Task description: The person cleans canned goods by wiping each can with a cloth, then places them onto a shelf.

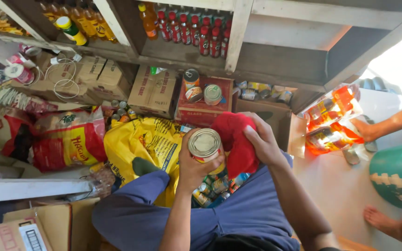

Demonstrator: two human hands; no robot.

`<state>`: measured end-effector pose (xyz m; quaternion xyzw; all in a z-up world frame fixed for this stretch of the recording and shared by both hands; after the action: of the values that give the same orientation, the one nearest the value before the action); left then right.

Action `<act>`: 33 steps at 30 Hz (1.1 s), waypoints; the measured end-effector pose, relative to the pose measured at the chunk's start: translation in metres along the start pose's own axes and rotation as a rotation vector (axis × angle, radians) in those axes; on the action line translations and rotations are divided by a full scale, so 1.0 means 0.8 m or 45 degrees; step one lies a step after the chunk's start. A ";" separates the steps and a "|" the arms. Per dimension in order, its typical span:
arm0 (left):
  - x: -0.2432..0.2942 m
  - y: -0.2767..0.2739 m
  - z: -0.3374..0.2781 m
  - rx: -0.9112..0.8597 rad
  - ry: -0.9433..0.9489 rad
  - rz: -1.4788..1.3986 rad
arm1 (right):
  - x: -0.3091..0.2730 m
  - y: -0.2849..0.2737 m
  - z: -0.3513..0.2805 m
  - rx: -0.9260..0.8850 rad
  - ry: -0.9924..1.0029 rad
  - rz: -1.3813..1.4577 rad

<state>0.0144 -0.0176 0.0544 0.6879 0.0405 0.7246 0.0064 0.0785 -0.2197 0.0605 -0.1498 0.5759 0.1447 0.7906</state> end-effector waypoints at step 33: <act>0.044 0.005 -0.015 0.218 0.327 0.141 | -0.047 0.117 -0.082 0.362 -0.425 -0.158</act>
<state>0.0004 -0.0196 0.0892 0.5887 0.0646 0.7999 -0.0973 -0.0266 -0.1631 0.0704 -0.0460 0.4413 0.0359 0.8955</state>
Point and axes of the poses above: each hand's wrist, its own z-axis towards the middle knuckle, its own y-axis out of the palm, x = y × z, the point moved 1 cm from there along z, towards the middle knuckle, and after that the axes turned 15 degrees about z, right-handed, at the moved point
